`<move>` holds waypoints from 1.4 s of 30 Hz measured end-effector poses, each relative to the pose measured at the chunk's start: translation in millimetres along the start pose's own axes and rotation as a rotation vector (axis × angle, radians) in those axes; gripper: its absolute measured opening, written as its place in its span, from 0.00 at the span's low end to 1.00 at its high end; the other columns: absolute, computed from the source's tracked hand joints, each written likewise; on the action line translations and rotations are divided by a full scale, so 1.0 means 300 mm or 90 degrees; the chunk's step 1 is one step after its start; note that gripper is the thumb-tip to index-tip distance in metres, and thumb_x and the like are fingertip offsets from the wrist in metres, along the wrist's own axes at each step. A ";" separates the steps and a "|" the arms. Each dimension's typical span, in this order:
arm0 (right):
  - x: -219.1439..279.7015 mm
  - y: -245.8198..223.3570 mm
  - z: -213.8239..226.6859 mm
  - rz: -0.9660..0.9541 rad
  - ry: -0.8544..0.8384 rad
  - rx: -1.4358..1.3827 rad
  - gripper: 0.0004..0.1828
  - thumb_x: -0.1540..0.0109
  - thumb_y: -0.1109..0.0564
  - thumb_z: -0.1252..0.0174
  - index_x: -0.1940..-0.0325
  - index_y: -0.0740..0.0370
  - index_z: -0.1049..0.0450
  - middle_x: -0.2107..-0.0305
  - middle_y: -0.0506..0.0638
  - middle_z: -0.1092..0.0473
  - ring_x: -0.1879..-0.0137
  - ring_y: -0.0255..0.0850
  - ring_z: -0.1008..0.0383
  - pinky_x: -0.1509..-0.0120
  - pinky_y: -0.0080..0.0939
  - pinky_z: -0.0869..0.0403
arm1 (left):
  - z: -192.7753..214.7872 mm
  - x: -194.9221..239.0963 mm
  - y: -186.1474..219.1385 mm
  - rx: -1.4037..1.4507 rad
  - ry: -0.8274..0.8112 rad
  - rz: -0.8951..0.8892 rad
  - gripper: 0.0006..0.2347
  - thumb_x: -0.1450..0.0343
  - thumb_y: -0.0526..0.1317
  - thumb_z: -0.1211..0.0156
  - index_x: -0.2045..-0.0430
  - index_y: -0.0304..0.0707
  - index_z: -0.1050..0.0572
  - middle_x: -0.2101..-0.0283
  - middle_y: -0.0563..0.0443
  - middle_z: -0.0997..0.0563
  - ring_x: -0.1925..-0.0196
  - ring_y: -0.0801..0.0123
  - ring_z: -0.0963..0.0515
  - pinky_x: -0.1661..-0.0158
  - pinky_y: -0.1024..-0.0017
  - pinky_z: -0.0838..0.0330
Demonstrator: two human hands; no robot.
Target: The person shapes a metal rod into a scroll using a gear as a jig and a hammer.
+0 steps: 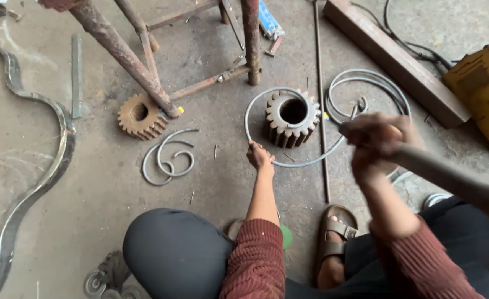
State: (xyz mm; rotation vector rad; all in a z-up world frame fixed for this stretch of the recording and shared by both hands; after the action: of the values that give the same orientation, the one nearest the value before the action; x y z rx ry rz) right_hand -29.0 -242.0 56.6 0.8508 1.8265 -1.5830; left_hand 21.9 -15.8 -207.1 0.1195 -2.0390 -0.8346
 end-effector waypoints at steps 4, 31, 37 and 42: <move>0.436 0.372 -0.001 -0.731 -0.198 0.617 0.19 0.38 0.46 0.41 0.68 0.66 0.25 0.81 0.61 0.27 0.74 0.49 0.25 0.67 0.51 0.28 | -0.006 -0.052 -0.018 0.039 -0.016 -0.007 0.19 0.20 0.53 0.57 0.77 0.41 0.38 0.84 0.57 0.44 0.87 0.74 0.48 0.84 0.72 0.53; 0.166 0.083 0.059 -0.668 -0.161 0.484 0.16 0.37 0.49 0.37 0.71 0.66 0.22 0.87 0.50 0.31 0.84 0.39 0.33 0.81 0.42 0.34 | 0.097 -0.044 -0.048 0.022 0.104 0.031 0.18 0.21 0.54 0.58 0.72 0.38 0.35 0.79 0.53 0.36 0.84 0.70 0.41 0.83 0.70 0.47; -0.345 -0.403 -0.108 0.016 -0.117 0.059 0.15 0.27 0.54 0.46 0.59 0.70 0.27 0.84 0.44 0.33 0.83 0.30 0.33 0.78 0.35 0.33 | 0.039 -0.045 0.034 0.050 0.024 -0.031 0.18 0.20 0.53 0.57 0.74 0.40 0.38 0.80 0.56 0.41 0.84 0.73 0.46 0.83 0.71 0.51; -0.190 -0.043 0.030 0.195 -0.002 0.116 0.25 0.24 0.45 0.60 0.74 0.54 0.37 0.83 0.48 0.38 0.78 0.36 0.37 0.75 0.37 0.34 | 0.043 -0.028 0.013 0.030 0.029 -0.023 0.18 0.21 0.54 0.57 0.72 0.39 0.36 0.78 0.52 0.38 0.83 0.70 0.42 0.82 0.71 0.47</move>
State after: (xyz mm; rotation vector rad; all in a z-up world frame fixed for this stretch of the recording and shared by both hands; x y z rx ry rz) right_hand -2.6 -257.7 107.2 1.1490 1.4808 -1.5637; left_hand 17.7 -3.1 -215.4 0.2004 -2.0197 -0.7996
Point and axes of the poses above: each hand's wrist, its own x-axis away from the middle knuckle, its own z-axis out of the back of the hand, y = z × x, the point moved 3 cm from there along -x, towards the middle knuckle
